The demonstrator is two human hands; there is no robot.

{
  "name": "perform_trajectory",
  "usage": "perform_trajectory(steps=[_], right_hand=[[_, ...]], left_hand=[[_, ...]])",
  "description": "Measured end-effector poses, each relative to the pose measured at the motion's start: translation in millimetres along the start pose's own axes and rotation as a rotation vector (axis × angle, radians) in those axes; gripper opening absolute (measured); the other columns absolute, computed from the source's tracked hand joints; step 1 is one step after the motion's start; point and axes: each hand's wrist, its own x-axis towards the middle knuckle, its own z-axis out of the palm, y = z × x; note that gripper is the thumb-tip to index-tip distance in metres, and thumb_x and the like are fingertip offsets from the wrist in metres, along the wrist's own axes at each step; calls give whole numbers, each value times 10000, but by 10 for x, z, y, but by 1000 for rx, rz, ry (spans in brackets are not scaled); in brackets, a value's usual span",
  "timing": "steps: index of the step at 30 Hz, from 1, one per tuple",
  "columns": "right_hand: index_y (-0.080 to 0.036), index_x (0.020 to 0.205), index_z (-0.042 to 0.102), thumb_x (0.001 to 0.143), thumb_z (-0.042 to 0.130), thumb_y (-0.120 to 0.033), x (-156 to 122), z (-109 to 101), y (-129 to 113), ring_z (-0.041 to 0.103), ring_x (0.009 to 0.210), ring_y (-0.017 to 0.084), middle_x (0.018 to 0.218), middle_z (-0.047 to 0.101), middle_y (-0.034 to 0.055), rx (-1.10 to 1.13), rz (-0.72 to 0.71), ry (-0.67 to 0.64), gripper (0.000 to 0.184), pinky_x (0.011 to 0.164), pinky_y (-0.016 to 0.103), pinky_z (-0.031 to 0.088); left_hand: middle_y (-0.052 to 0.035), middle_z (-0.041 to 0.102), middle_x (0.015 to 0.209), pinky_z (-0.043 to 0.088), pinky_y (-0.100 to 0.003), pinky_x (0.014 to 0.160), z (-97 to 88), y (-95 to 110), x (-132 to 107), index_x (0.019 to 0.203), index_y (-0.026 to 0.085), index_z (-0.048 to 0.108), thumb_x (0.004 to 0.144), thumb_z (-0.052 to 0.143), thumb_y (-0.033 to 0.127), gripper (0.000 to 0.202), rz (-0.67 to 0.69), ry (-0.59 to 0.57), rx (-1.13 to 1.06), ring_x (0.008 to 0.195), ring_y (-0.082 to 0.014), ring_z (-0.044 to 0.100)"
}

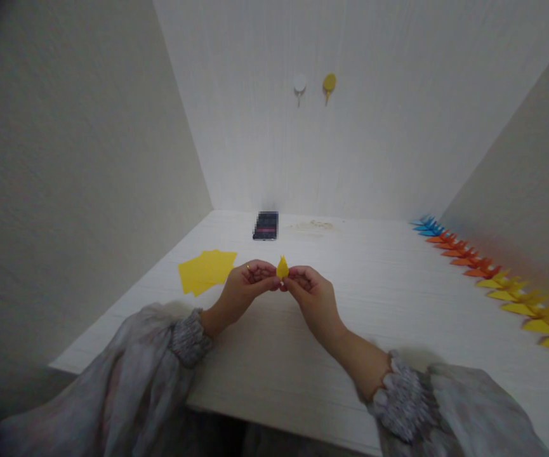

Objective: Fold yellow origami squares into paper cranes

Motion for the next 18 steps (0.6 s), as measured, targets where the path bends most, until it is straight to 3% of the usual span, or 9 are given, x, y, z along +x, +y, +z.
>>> perform_trajectory(steps=[6,14,18], right_hand=[[-202,695,616,645,663,-299,-1,-42,23,597,624,157,650,635,9,-99,-77,30,119,639,318,479],[-218,697,614,667,653,-281,-6,-68,36,600,622,154,656,634,-1,-169,-85,31,80,641,309,462],[-214,712,601,694,628,-276,1,-91,48,578,691,163,725,627,15,-310,-177,17,70,670,315,442]], left_hand=[[-10,655,643,501,-285,662,-11,-5,1,742,119,596,576,699,263,243,-31,4,4,621,-122,619],[1,638,621,458,-228,609,-36,-41,15,704,126,595,566,707,215,198,-14,-16,29,590,-88,585],[10,626,614,450,-223,601,-33,-40,16,691,126,582,546,719,210,216,-19,-20,24,574,-79,572]])
